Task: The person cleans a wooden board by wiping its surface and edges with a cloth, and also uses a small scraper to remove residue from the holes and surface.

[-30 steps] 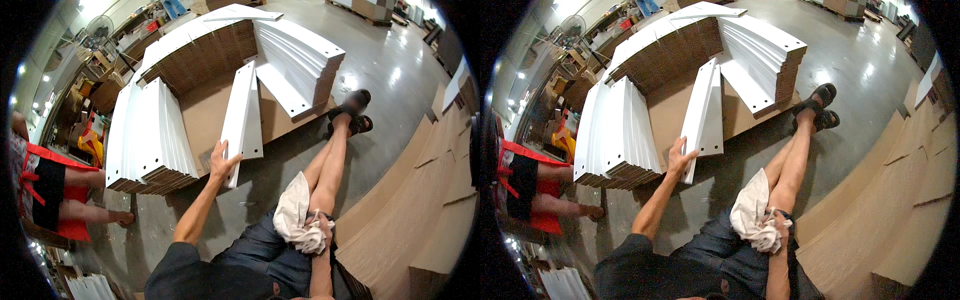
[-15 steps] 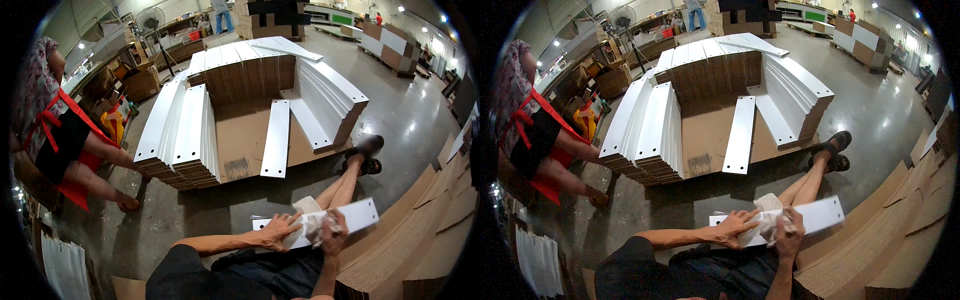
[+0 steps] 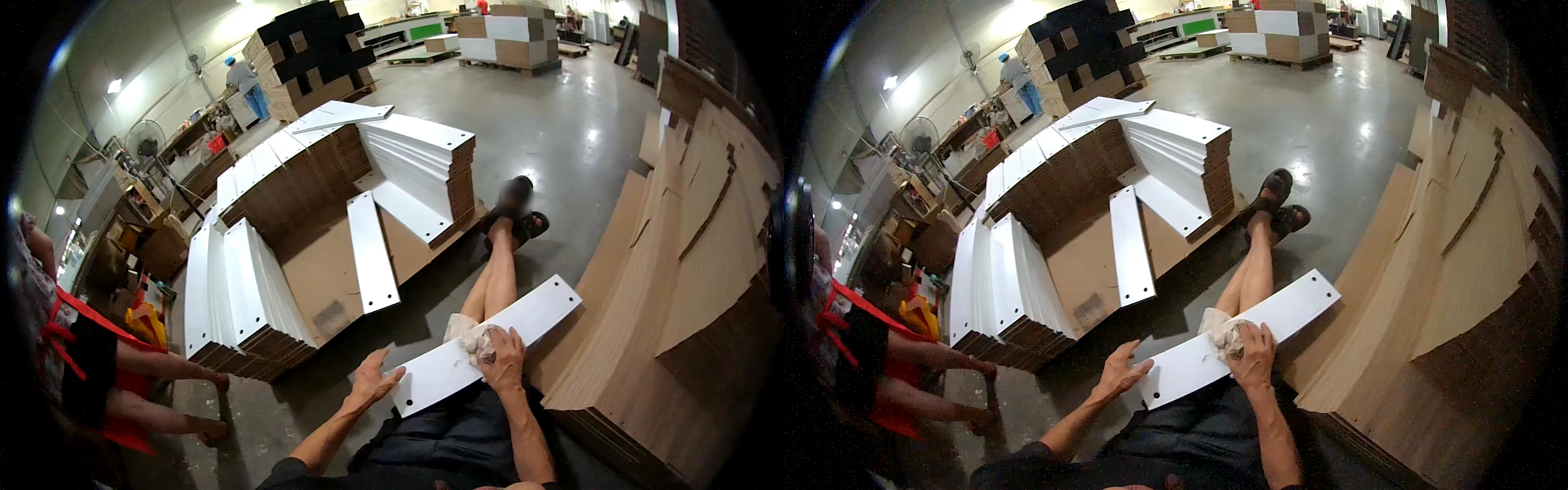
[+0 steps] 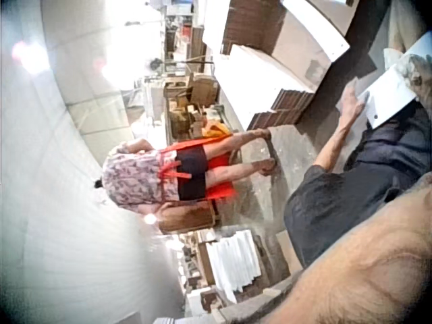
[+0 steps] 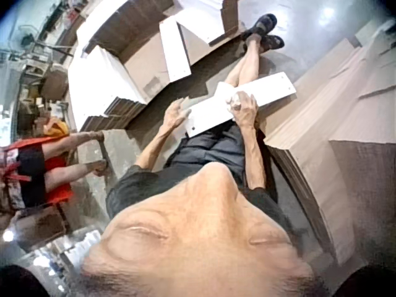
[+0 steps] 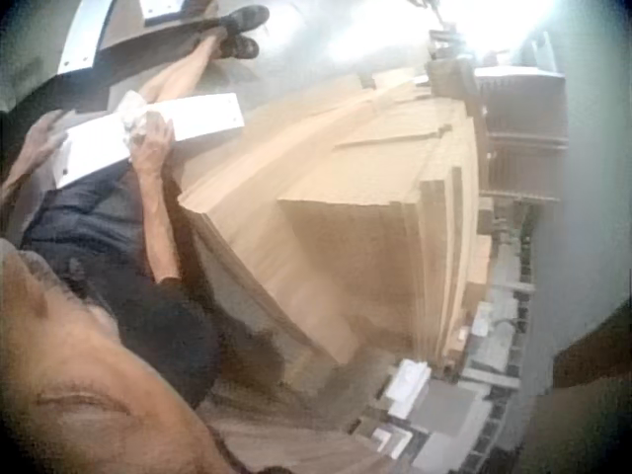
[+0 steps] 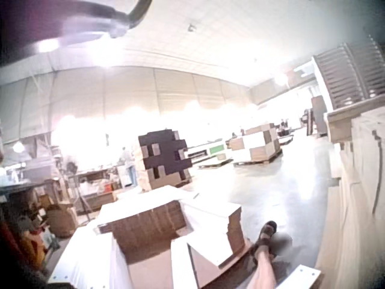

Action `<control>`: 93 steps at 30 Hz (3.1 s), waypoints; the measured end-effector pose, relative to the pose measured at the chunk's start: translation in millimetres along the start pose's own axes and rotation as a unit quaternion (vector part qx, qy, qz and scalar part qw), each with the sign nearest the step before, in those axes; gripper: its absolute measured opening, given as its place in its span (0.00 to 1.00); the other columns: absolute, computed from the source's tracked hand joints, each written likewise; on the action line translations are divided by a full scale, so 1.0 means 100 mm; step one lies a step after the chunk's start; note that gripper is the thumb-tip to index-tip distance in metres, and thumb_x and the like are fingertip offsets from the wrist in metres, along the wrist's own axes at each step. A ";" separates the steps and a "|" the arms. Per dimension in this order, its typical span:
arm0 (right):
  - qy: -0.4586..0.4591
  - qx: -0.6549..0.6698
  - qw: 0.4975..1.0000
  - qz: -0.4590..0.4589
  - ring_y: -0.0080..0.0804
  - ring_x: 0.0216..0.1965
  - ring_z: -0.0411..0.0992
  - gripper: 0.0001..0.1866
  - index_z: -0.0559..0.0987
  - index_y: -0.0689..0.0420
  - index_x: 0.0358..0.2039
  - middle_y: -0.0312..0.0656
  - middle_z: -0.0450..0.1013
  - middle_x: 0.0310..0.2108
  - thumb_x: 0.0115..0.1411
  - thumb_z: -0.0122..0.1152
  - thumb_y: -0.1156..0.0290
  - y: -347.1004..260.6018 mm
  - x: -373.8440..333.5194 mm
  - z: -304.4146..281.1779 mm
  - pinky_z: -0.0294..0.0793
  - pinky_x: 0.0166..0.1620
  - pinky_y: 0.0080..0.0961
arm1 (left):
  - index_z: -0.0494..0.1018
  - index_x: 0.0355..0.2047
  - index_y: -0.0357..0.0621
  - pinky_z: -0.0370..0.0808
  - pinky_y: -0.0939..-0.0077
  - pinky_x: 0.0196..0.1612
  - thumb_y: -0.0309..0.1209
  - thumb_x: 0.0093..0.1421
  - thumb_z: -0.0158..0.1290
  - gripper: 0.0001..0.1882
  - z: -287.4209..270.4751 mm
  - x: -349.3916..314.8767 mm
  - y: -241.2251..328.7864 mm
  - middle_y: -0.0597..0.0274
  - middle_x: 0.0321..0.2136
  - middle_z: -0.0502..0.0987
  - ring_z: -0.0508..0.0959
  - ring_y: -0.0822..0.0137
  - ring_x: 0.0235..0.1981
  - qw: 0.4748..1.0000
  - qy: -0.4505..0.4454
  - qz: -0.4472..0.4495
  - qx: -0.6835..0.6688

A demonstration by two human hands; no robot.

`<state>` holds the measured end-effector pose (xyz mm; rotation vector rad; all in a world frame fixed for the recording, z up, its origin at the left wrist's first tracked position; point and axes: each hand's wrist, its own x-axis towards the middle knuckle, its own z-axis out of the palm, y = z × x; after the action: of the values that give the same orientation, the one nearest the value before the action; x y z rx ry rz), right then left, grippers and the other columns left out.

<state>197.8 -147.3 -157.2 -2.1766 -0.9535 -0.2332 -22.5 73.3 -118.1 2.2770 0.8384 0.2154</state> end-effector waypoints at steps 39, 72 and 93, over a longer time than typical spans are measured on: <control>-0.091 0.271 0.948 -0.140 0.47 0.49 0.72 0.23 0.77 0.55 0.47 0.49 0.73 0.44 0.50 0.70 0.66 -1.33 0.26 0.17 0.72 0.57 0.40 | 0.72 0.43 0.35 0.79 0.73 0.33 0.46 0.72 0.43 0.22 -0.46 -0.50 0.45 0.59 0.33 0.79 0.80 0.69 0.30 0.856 0.150 -0.163 -0.466; -0.160 0.305 0.923 -0.172 0.60 0.43 0.69 0.23 0.70 0.66 0.46 0.59 0.70 0.40 0.50 0.63 0.70 -1.85 -0.10 0.06 0.68 0.50 0.47 | 0.71 0.52 0.38 0.78 0.79 0.43 0.34 0.65 0.56 0.18 -0.39 -0.44 0.34 0.64 0.42 0.78 0.78 0.75 0.40 0.846 0.119 -0.087 -0.513; -0.065 0.240 0.961 -0.121 0.46 0.47 0.74 0.22 0.79 0.59 0.47 0.52 0.75 0.45 0.54 0.70 0.63 -1.18 0.21 0.30 0.74 0.54 0.39 | 0.73 0.41 0.38 0.79 0.73 0.30 0.38 0.72 0.44 0.15 -0.47 -0.46 0.32 0.62 0.32 0.79 0.80 0.71 0.29 0.832 0.179 -0.179 -0.494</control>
<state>127.0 -61.3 -104.1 -1.6451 -1.2100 0.0299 -59.8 52.7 -58.8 1.0919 1.0034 0.7284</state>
